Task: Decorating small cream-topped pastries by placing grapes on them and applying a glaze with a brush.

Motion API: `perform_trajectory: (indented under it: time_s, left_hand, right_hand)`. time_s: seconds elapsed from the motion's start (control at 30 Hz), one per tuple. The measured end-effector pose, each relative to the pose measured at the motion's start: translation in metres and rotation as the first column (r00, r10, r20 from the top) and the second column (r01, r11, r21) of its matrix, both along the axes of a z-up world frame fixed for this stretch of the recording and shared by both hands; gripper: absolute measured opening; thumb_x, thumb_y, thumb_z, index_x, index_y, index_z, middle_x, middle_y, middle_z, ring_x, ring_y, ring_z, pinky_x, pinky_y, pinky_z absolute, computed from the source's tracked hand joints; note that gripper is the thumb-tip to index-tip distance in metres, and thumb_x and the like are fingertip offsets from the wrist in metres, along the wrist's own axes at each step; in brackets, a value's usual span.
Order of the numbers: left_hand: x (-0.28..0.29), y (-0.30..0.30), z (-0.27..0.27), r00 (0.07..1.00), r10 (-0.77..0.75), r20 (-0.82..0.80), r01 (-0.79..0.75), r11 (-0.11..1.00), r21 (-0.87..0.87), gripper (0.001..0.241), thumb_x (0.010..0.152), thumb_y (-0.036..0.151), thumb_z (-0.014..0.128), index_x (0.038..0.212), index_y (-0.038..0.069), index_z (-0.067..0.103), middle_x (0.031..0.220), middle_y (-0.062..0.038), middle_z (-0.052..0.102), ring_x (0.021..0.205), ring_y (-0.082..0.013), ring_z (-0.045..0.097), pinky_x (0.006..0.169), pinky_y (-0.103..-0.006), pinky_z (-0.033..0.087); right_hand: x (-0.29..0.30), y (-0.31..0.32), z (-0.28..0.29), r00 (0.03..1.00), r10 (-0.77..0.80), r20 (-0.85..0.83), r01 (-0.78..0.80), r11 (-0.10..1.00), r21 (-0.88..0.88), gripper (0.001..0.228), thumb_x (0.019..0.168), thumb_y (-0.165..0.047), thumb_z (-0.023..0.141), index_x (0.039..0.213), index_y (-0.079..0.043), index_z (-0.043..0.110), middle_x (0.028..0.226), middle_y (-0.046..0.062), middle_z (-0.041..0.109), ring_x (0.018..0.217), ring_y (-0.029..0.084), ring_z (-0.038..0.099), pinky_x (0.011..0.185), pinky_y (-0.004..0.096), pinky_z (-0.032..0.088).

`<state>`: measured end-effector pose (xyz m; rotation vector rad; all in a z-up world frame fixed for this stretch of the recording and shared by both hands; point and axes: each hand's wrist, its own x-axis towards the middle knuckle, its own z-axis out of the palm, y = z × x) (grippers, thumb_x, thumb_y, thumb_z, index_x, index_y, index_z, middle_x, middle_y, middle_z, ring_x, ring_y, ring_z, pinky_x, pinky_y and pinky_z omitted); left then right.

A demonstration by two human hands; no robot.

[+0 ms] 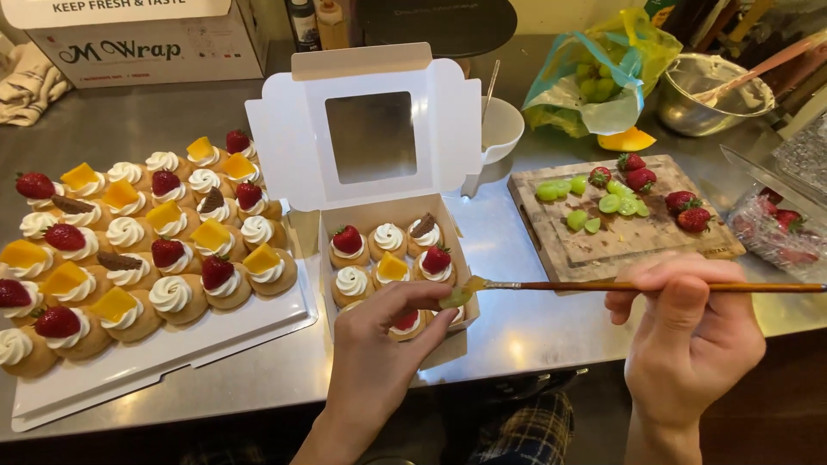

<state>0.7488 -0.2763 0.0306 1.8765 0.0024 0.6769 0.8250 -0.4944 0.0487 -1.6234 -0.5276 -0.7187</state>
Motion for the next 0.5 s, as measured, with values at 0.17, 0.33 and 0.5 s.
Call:
perform_trajectory:
  time_s: [0.17, 0.33, 0.5]
  left_hand:
    - [0.001, 0.007, -0.001, 0.999, -0.01, 0.035, 0.01, 1.0, -0.004, 0.028, 0.079, 0.0, 0.081, 0.105, 0.011, 0.078, 0.103, -0.003, 0.082, 0.092, -0.012, 0.079, 0.09, -0.023, 0.064]
    - [0.0, 0.01, 0.002, 1.0, 0.006, 0.011, -0.006, 1.0, -0.017, 0.021, 0.082, 0.009, 0.082, 0.103, 0.01, 0.079, 0.1, -0.004, 0.081, 0.09, -0.0116, 0.078, 0.086, -0.0223, 0.065]
    - [0.002, 0.012, 0.004, 1.0, 0.008, 0.006, -0.008, 1.0, 0.025, 0.02, 0.082, 0.008, 0.082, 0.102, 0.011, 0.079, 0.099, -0.003, 0.082, 0.083, -0.0097, 0.078, 0.083, -0.0216, 0.064]
  right_hand:
    - [-0.005, 0.017, 0.002, 0.989, 0.125, 0.085, -0.126, 0.992, 0.003, 0.034, 0.113, -0.03, 0.043, 0.096, -0.001, 0.047, 0.073, 0.012, 0.047, 0.057, 0.023, 0.053, 0.052, 0.03, 0.046]
    - [0.001, 0.005, -0.002, 0.995, 0.039, 0.095, -0.035, 0.999, -0.038, 0.035, 0.118, -0.026, 0.04, 0.1, 0.003, 0.047, 0.086, 0.016, 0.05, 0.067, 0.026, 0.055, 0.056, 0.033, 0.047]
    - [0.003, 0.005, 0.001, 0.985, 0.104, 0.139, -0.099, 0.994, -0.041, 0.039, 0.117, -0.036, 0.037, 0.099, -0.002, 0.043, 0.077, 0.016, 0.049, 0.059, 0.023, 0.053, 0.054, 0.03, 0.046]
